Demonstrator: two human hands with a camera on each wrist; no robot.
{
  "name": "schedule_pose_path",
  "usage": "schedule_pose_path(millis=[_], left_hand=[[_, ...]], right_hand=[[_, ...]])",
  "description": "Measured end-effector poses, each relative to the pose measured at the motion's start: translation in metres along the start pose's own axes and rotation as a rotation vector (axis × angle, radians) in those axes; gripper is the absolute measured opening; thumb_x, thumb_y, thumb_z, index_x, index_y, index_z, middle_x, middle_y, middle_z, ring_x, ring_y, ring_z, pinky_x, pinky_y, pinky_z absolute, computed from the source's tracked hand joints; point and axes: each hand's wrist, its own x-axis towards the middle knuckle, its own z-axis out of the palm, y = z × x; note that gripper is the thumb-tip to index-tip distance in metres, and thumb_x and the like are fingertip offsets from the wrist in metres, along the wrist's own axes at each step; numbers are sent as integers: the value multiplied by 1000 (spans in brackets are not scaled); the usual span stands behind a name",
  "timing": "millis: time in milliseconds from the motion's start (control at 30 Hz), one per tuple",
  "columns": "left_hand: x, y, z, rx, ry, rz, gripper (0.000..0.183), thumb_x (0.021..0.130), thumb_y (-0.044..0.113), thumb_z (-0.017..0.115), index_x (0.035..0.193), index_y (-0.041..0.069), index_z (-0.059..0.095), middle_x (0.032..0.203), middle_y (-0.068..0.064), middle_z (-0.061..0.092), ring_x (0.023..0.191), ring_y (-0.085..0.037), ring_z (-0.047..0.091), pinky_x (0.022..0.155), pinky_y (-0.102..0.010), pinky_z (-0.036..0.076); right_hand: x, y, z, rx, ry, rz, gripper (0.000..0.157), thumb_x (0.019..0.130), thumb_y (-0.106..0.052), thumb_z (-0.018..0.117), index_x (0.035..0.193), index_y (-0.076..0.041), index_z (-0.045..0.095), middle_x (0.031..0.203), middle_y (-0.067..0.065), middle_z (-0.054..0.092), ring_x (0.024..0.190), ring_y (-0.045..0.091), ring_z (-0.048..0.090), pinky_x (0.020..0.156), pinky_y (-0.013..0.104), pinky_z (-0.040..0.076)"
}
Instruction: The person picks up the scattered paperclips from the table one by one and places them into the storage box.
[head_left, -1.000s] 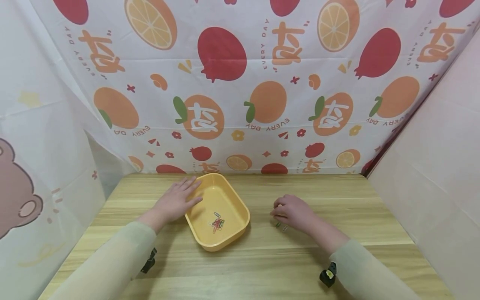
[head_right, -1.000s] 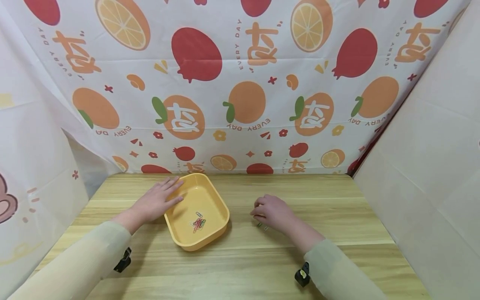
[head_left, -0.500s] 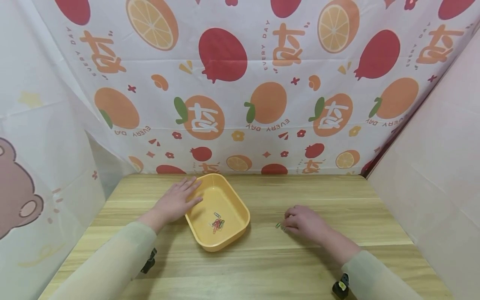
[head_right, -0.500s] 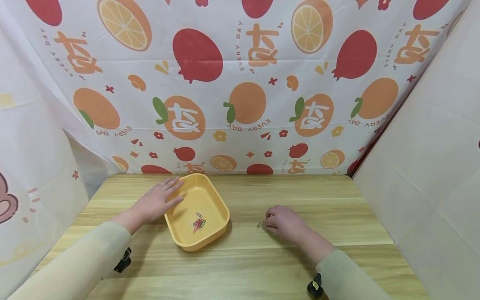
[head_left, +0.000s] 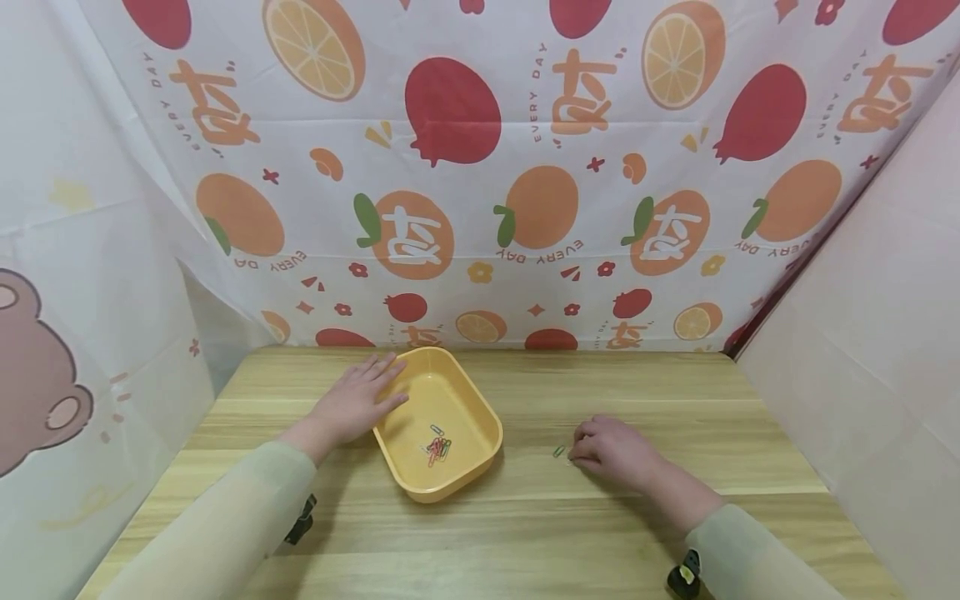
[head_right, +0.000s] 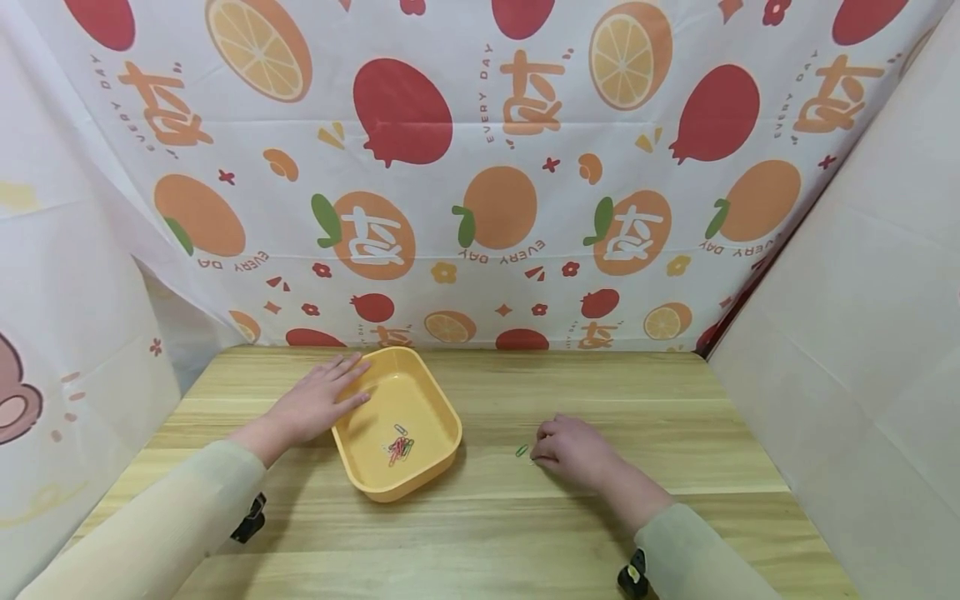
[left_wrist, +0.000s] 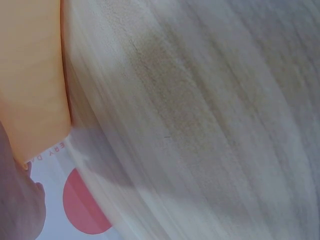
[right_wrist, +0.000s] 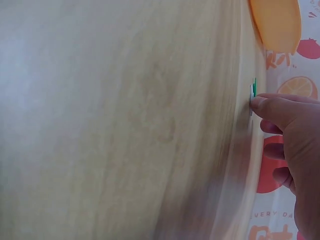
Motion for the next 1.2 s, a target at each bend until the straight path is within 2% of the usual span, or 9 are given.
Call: schedule_pose_path(millis=[267,767,967,1200], left_hand=[[0,1,0,-2,0,-1,67,103,51,44,158,16,29,164,-11,17,148,-42,15,119,-59,13],[1,0,0,6,6,2,68,103,53,43,158,16,29,164,-11,18,148,-43,17,119,-60,14],[1,0,0,-2,4,-2,67,102,52,45,158,16,28,164,-11,18,149,-42,15,119,-60,14],[1,0,0,-8,3,-2,67,102,52,45,158,17,29,164,-10,18,149,-41,15,119,-60,14]], right_hand=[[0,2,3,-5,-7,0,5,87,-19,78,91,-22,79,98,-7,67,87,11,57,79,31,53],[11,1,-3,24,-91,13,5,88,-15,76,88,-20,76,96,-10,66,88,10,58,80,31,53],[16,1,-5,43,-143,54,9,86,-14,75,84,-22,72,90,-13,61,83,7,54,75,28,52],[23,2,-10,109,-224,118,15,80,-11,73,77,-22,64,80,-15,50,74,5,46,65,24,46]])
